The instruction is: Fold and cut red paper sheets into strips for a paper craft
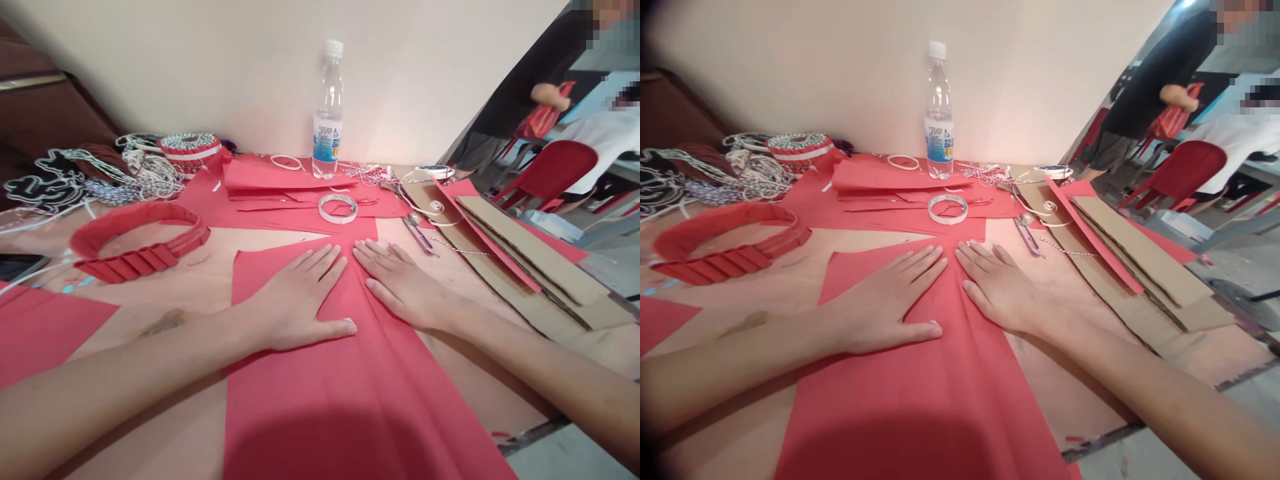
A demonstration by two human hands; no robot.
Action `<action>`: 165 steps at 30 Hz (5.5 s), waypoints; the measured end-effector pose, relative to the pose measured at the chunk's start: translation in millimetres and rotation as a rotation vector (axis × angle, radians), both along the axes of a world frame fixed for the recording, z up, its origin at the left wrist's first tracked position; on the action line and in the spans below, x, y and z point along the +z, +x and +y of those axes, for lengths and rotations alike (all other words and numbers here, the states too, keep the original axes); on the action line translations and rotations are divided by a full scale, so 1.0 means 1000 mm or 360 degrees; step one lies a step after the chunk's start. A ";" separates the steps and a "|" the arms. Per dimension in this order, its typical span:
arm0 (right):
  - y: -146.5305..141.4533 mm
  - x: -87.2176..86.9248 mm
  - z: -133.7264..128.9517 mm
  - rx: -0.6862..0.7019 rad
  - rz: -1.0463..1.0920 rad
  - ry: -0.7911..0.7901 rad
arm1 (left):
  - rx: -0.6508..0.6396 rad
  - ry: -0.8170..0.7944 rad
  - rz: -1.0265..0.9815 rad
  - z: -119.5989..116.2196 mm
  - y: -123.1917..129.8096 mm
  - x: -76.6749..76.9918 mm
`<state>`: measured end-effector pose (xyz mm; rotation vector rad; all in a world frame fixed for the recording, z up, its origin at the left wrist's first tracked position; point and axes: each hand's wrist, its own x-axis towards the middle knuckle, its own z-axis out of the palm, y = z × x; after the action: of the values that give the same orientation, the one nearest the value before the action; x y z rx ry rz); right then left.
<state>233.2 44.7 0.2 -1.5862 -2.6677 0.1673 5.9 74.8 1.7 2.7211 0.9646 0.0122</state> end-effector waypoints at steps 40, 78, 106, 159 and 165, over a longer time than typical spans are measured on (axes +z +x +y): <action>-0.007 -0.011 -0.010 -0.0098 -0.0025 0.0101 | 0.0016 -0.0034 -0.0133 -0.041 -0.002 0.005; -0.012 -0.004 -0.031 0.0205 0.0018 0.0060 | 0.0113 -0.0004 -0.0156 -0.054 -0.012 0.000; -0.007 0.001 -0.026 0.0152 0.0121 0.0096 | -0.0163 -0.0035 -0.0102 -0.056 -0.012 0.013; -0.020 -0.029 -0.070 0.0197 0.0089 0.0030 | 0.0020 0.0179 -0.0129 -0.089 -0.030 -0.001; -0.023 -0.021 -0.073 0.0164 0.0099 0.0021 | 0.0034 0.0222 -0.0259 -0.087 -0.030 -0.016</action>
<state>210.2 -27.9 -20.8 -1.4161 -2.6980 0.1981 -23.8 -12.6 -14.1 2.7816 0.9789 0.3109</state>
